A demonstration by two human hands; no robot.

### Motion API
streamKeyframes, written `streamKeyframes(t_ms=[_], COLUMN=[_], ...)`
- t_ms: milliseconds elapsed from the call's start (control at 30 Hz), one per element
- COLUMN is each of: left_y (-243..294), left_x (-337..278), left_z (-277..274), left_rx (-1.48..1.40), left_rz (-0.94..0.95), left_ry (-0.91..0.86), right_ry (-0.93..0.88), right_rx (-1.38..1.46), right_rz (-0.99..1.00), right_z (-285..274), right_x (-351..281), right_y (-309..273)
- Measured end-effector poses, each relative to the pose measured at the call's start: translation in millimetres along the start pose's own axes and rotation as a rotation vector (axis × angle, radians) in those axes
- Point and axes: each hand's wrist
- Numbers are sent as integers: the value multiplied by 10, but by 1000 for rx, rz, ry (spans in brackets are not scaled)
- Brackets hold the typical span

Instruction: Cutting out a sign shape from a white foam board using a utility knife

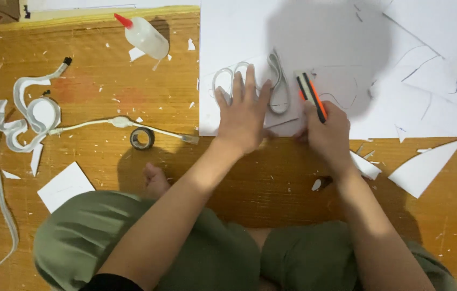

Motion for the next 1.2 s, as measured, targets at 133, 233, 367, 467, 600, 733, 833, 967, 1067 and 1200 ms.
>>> streamKeyframes(t_ms=[133,233,367,467,600,733,833,967,1067,1200], left_y=[-111,-153,-116,-196,-199,-135,-101,-109,-79,5], left_x=[-5,-124,-405,-570,-607,-524,-443,-317,-366,-372], left_z=[117,106,143,416,528,558,519,417,437,464], left_rx=[56,84,250,376,348,310,292,293,278,270], left_rz=[55,97,108,90,83,81,73,60,40,32], left_ry=[29,35,-7,-79,-85,-73,-59,-38,-48,-51], right_ry=[119,116,-65,-150,-144,-124,-111,-91,-100,-93], right_rx=[-65,-14,67,-97,-153,-233,-284,-329,-371,-409], right_rz=[-17,-59,-135,-191,-193,-210,-231,-265,-270,-277], right_z=[-133,-228,-202,-146,-97,-86,-51,70,132,131], right_x=[-29,-96,-255,-295,-338,-305,-256,-170,-244,-310], right_y=[47,-45,-213,-142,-47,-59,-127,-270,-304,-401])
Point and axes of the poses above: each hand's wrist, its own x-axis towards the middle knuckle, its own z-axis out of the palm, y = z × x, and after that the axes turned 4 degrees about -x, right-handed
